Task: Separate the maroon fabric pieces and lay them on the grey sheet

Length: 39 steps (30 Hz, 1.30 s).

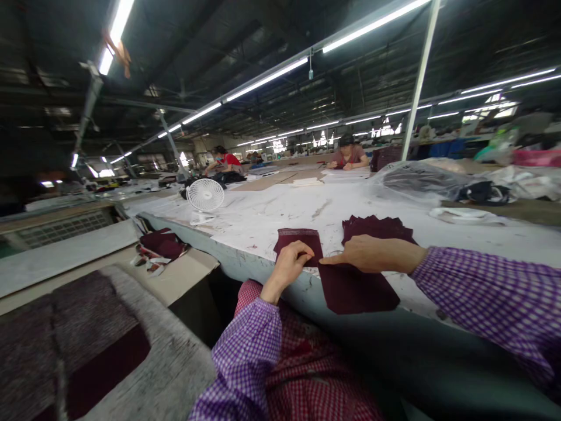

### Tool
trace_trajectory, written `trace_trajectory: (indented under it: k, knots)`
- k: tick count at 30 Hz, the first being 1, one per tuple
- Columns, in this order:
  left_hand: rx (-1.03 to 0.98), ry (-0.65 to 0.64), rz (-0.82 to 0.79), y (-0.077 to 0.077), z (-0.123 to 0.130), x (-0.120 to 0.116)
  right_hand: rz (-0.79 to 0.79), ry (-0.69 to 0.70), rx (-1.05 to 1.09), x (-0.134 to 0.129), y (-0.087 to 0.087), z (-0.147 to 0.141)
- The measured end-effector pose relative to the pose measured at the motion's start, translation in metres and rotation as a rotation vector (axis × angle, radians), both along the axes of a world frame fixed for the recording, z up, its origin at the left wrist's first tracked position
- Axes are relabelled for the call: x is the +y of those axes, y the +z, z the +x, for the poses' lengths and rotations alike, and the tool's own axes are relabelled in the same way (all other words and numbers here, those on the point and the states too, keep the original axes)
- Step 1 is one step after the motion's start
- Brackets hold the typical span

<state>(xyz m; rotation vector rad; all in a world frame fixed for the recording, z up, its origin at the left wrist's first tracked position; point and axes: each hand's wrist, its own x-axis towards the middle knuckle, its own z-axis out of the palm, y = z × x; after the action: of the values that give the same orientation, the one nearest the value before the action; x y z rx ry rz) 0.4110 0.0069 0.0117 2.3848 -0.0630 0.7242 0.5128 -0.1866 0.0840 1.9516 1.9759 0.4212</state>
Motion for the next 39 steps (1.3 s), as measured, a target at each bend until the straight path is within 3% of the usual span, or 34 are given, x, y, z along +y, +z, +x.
trace_trajectory:
  k: [2, 5, 9, 12, 14, 18, 20, 22, 24, 27, 30, 32, 36, 39]
  knots:
    - [0.000, 0.073, 0.050, -0.001, -0.003, 0.005, -0.022, -0.019, -0.052, 0.000, -0.003, -0.001]
    - [0.036, 0.074, 0.111, -0.001, -0.007, 0.011, -0.001, -0.078, -0.012, -0.001, -0.015, 0.008]
    - [0.101, 0.062, 0.226, 0.006, -0.008, 0.012, 0.102, -0.137, 0.349, -0.006, -0.026, 0.030]
    - [0.119, 0.080, 0.342, 0.013, -0.012, 0.007, 0.162, -0.160, 0.599, -0.012, -0.015, 0.054]
    - [0.116, 0.108, 0.378, 0.016, -0.015, 0.002, 0.222, -0.217, 0.647, -0.019, -0.003, 0.077]
    - [0.156, 0.165, 0.475, 0.019, -0.014, -0.008, 0.330, -0.479, 0.485, -0.036, 0.009, 0.131]
    - [0.188, 0.187, 0.554, 0.020, -0.011, -0.012, 0.382, -0.598, 0.342, -0.041, 0.004, 0.149]
    - [0.198, 0.214, 0.604, 0.020, -0.009, -0.015, 0.423, -0.621, 0.251, -0.040, -0.004, 0.155]
    - [0.184, 0.238, 0.584, 0.020, -0.008, -0.015, 0.443, -0.546, 0.241, -0.034, -0.009, 0.146]
    - [0.159, 0.230, 0.447, 0.019, -0.012, -0.013, 0.420, -0.301, 0.347, -0.017, -0.011, 0.110]
    - [0.160, 0.187, 0.361, 0.018, -0.017, -0.008, 0.266, -0.010, 0.471, 0.002, -0.013, 0.064]
    - [0.161, 0.177, 0.348, 0.017, -0.018, -0.006, 0.225, 0.110, 0.432, 0.013, -0.018, 0.040]
    - [0.159, 0.182, 0.328, 0.016, -0.018, -0.005, 0.181, 0.230, 0.181, 0.031, -0.032, 0.017]
    - [0.158, 0.189, 0.323, 0.016, -0.017, -0.007, 0.167, 0.179, 0.132, 0.042, -0.037, 0.015]
